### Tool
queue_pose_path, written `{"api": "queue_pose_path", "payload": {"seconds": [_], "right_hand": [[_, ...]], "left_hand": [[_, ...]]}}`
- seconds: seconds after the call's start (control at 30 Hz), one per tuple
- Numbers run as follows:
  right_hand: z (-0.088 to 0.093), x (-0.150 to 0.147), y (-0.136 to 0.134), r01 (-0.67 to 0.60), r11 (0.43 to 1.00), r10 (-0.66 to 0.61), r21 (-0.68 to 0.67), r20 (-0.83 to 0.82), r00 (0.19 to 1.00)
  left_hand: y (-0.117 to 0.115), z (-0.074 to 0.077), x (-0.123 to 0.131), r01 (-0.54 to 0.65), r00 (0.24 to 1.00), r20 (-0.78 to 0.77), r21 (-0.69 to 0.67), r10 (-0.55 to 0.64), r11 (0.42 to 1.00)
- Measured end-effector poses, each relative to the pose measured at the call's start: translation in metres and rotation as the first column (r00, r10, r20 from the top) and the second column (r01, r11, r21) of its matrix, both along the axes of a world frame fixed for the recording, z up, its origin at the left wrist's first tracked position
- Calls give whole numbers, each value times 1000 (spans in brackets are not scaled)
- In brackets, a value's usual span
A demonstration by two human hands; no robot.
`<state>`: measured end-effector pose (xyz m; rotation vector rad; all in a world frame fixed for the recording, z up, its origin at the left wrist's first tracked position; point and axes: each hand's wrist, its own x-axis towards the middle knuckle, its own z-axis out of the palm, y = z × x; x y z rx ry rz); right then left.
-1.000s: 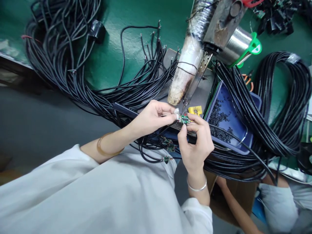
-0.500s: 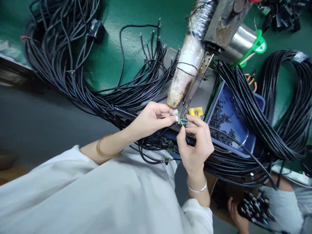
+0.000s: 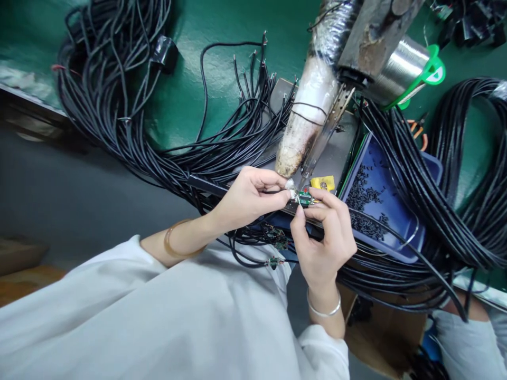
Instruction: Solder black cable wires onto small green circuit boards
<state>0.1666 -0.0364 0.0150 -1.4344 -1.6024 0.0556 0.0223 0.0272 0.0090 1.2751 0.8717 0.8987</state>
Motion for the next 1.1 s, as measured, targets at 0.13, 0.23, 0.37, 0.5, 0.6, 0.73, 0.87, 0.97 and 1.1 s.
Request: {"api": "queue_pose_path", "payload": {"seconds": [0.13, 0.23, 0.37, 0.5, 0.6, 0.73, 0.87, 0.97, 1.1], "right_hand": [[2, 1, -2, -11, 1000, 12, -18, 22, 1000], [1, 3, -3, -26, 999, 29, -41, 54, 998], [0, 5, -3, -50, 998, 52, -43, 49, 997], [0, 6, -4, -58, 997, 58, -43, -6, 998], [-1, 7, -6, -56, 996, 51, -65, -79, 996], [-3, 8, -7, -57, 994, 45, -95, -123, 991], [-3, 8, -6, -58, 994, 48, -89, -116, 992], [-3, 7, -5, -55, 995, 45, -81, -120, 992], [-4, 7, -3, -48, 995, 38, -83, -119, 992]], "left_hand": [[0, -1, -1, 1, 1000, -21, -1, -1, 1000], [0, -2, -1, 16, 998, -63, 1, -16, 1000], [0, -2, -1, 34, 996, -82, 10, -33, 999], [0, 0, -4, 65, 996, -64, -19, -66, 998], [1, 3, -7, 126, 991, -29, -57, -128, 990], [1, 4, -8, 175, 984, -16, -73, -177, 982], [-1, 1, -5, 126, 992, -2, -36, -126, 991], [-1, -1, -4, 128, 992, 18, -27, -128, 991], [-2, -2, -2, 117, 993, 19, -34, -116, 993]]}}
